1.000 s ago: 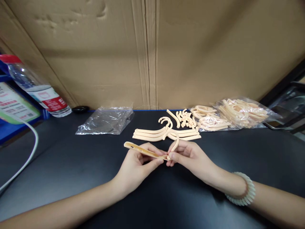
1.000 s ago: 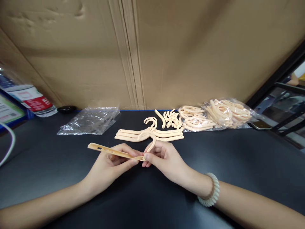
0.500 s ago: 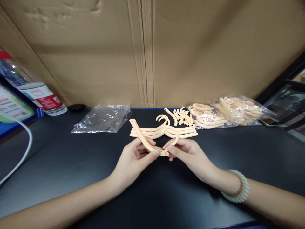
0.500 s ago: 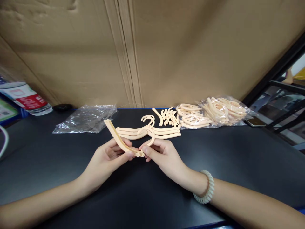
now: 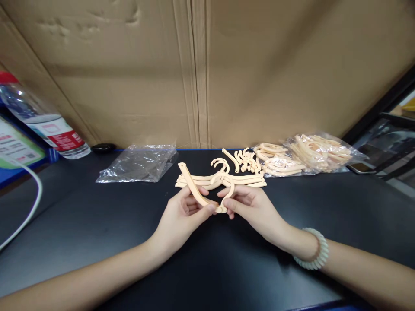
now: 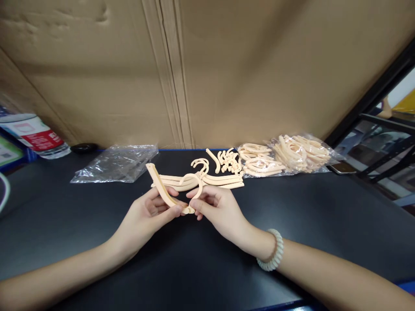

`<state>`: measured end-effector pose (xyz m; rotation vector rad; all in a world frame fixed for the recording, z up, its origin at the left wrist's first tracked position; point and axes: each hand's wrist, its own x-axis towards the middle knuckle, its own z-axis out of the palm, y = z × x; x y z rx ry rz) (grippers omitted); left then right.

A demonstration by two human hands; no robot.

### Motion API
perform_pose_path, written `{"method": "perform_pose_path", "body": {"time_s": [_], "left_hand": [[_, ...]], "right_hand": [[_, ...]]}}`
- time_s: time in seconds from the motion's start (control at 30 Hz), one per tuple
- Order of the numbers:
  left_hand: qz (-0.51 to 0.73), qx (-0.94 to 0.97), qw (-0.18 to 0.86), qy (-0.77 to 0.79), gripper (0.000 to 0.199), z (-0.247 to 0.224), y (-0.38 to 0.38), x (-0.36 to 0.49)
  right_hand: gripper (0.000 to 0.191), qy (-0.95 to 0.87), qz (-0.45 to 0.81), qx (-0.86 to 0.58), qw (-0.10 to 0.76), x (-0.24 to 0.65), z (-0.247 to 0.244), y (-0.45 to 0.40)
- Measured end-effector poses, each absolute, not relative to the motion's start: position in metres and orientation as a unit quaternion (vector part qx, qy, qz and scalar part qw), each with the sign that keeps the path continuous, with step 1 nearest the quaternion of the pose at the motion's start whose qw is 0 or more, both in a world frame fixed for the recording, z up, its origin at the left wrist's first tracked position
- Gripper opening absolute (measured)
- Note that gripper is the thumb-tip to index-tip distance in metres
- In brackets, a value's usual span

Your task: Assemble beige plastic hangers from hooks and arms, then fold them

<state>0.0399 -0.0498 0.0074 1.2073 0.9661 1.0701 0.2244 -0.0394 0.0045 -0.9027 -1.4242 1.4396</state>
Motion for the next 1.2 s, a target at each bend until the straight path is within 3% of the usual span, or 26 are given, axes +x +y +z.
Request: {"method": "perform_pose_path", "body": {"time_s": [0.13,0.23,0.3,0.4,0.53,0.73,1.2], "left_hand": [[0.472,0.499,0.595,0.416,0.031,0.010,-0.049,0.038],[0.476,0.485,0.603,0.418,0.031,0.011,-0.048,0.038],[0.475,0.482,0.606,0.419,0.031,0.011,-0.047,0.037],[0.476,0.480,0.608,0.417,0.031,0.011,-0.048,0.037],[0.473,0.480,0.612,0.415,0.030,0.012,-0.049,0.037],[0.466,0.486,0.609,0.420,0.029,0.014,-0.051,0.038],[0.458,0.501,0.602,0.420,0.028,0.015,-0.051,0.038]], "right_hand": [[0.027,-0.632,0.512,-0.389,0.433,0.245,0.013,-0.016],[0.015,-0.743,0.237,-0.420,0.464,0.272,0.020,0.014],[0.015,-0.815,0.072,-0.396,0.418,0.287,0.023,0.033],[0.019,-0.876,-0.018,-0.351,0.329,0.297,0.021,0.053],[0.022,-0.903,-0.047,-0.341,0.258,0.290,0.013,0.057],[0.025,-0.909,-0.035,-0.346,0.229,0.284,0.006,0.057],[0.020,-0.858,0.023,-0.380,0.345,0.283,-0.008,0.066]]}}
